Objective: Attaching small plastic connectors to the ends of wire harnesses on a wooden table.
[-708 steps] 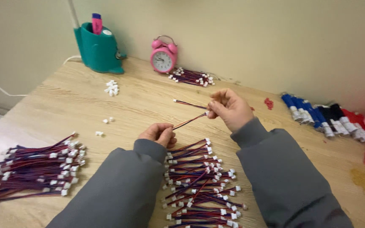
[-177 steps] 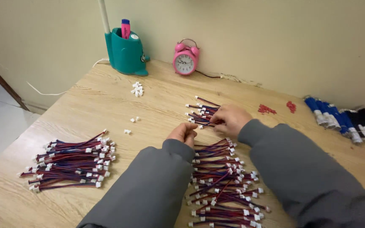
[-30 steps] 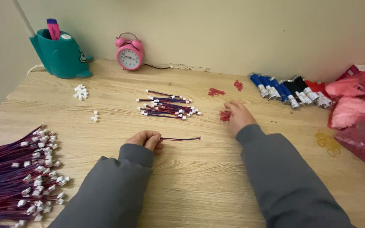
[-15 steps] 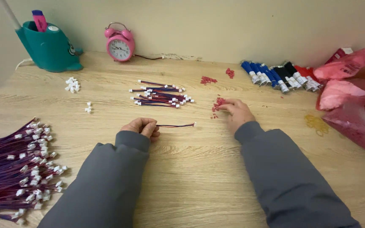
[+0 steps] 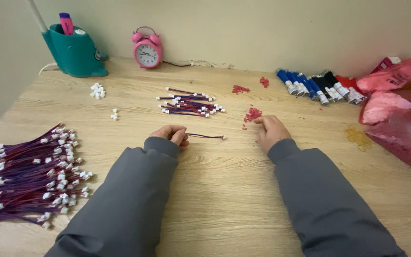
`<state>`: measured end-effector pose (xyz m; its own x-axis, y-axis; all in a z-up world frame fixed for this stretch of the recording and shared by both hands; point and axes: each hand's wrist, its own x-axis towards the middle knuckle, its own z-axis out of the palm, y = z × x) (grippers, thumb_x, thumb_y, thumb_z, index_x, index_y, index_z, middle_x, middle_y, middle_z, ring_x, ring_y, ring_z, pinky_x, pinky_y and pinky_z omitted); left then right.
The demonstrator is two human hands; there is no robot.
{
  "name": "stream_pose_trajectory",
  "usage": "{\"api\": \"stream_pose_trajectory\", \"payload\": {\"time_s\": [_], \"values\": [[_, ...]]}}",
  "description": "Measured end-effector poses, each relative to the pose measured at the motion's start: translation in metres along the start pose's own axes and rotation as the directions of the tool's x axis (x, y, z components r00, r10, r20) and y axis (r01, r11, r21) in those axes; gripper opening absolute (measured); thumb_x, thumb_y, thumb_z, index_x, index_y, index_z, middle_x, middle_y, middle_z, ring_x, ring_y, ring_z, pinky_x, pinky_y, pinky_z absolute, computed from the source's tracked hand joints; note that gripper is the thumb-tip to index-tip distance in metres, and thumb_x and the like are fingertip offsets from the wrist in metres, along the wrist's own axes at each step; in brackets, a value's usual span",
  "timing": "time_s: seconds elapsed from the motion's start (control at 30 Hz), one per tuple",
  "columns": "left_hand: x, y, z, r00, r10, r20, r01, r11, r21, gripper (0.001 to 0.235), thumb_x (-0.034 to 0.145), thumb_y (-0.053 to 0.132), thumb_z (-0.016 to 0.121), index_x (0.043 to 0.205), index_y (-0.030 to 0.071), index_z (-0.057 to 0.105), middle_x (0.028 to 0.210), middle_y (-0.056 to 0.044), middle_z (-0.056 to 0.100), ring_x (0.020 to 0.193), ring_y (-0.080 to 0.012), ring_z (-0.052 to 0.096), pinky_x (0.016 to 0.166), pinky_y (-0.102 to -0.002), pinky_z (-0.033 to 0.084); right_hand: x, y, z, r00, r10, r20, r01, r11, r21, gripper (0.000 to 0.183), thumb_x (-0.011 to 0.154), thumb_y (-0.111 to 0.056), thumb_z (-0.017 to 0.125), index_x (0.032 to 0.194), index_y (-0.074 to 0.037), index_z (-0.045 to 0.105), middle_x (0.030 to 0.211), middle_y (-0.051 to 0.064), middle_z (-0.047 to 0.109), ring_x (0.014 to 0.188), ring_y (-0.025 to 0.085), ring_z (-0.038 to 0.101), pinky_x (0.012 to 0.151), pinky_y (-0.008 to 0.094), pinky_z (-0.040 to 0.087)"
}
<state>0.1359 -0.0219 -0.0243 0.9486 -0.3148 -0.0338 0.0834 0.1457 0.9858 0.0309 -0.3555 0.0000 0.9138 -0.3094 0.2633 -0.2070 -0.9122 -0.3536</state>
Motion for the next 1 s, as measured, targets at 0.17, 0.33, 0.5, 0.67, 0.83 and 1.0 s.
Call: {"api": "stream_pose_trajectory", "payload": {"time_s": [0.17, 0.33, 0.5, 0.67, 0.83, 1.0], "values": [[-0.006, 0.012, 0.000, 1.000, -0.009, 0.002, 0.009, 1.000, 0.016, 0.016, 0.092, 0.013, 0.065, 0.104, 0.003, 0.068, 0.084, -0.019, 0.071, 0.072, -0.0201, 0.071, 0.064, -0.031, 0.065, -0.005, -0.010, -0.004, 0.999, -0.045, -0.001, 0.045, 0.999, -0.018, 0.020, 0.094, -0.028, 0.054, 0.110, -0.029, 0.065, 0.109, 0.000, 0.061, 0.115, 0.020, 0.059, 0.101, 0.036, 0.047], [-0.011, 0.018, 0.004, 0.999, -0.032, -0.016, 0.033, 0.998, 0.048, 0.018, 0.092, 0.015, 0.066, 0.106, 0.003, 0.068, 0.085, -0.019, 0.072, 0.074, -0.0212, 0.071, 0.065, -0.032, 0.064, -0.009, -0.014, -0.018, 0.994, -0.107, -0.006, 0.107, 0.994, -0.039, 0.015, 0.094, -0.025, 0.057, 0.103, -0.020, 0.068, 0.099, 0.009, 0.065, 0.107, 0.028, 0.062, 0.096, 0.039, 0.049], [-0.017, 0.025, 0.004, 1.000, -0.016, -0.019, 0.018, 0.993, 0.113, 0.015, 0.092, 0.015, 0.067, 0.103, 0.006, 0.070, 0.084, -0.017, 0.072, 0.073, -0.0195, 0.071, 0.064, -0.031, 0.064, -0.024, -0.024, -0.035, 0.991, 0.040, 0.124, -0.032, 0.997, -0.066, 0.024, 0.087, -0.042, 0.064, 0.100, -0.024, 0.072, 0.100, 0.008, 0.070, 0.107, 0.027, 0.064, 0.095, 0.039, 0.050], [-0.014, 0.017, 0.000, 1.000, -0.021, -0.014, 0.022, 0.997, 0.073, 0.019, 0.092, 0.014, 0.066, 0.110, 0.006, 0.067, 0.085, -0.017, 0.071, 0.074, -0.0193, 0.071, 0.066, -0.030, 0.064, -0.030, -0.031, -0.044, 0.969, 0.093, 0.229, -0.071, 0.992, -0.100, 0.029, 0.079, -0.046, 0.071, 0.098, -0.025, 0.074, 0.099, 0.004, 0.072, 0.105, 0.025, 0.066, 0.094, 0.038, 0.051], [-0.006, 0.010, 0.002, 0.999, -0.031, -0.031, 0.033, 0.997, 0.071, 0.017, 0.093, 0.014, 0.066, 0.107, 0.006, 0.069, 0.083, -0.017, 0.072, 0.072, -0.0181, 0.071, 0.063, -0.029, 0.063, -0.020, -0.030, -0.030, 0.972, 0.090, 0.215, -0.050, 0.982, -0.182, 0.019, 0.083, -0.041, 0.069, 0.092, -0.025, 0.074, 0.096, 0.002, 0.070, 0.101, 0.023, 0.067, 0.090, 0.037, 0.053], [-0.011, 0.010, 0.003, 1.000, 0.001, -0.003, 0.000, 0.991, 0.131, 0.014, 0.093, 0.014, 0.065, 0.103, 0.006, 0.070, 0.082, -0.015, 0.072, 0.071, -0.0170, 0.071, 0.062, -0.027, 0.062, -0.015, -0.014, -0.011, 0.975, 0.094, 0.200, -0.037, 0.961, -0.274, 0.022, 0.092, -0.042, 0.056, 0.093, -0.024, 0.067, 0.100, 0.002, 0.063, 0.103, 0.023, 0.064, 0.089, 0.037, 0.053]]}}
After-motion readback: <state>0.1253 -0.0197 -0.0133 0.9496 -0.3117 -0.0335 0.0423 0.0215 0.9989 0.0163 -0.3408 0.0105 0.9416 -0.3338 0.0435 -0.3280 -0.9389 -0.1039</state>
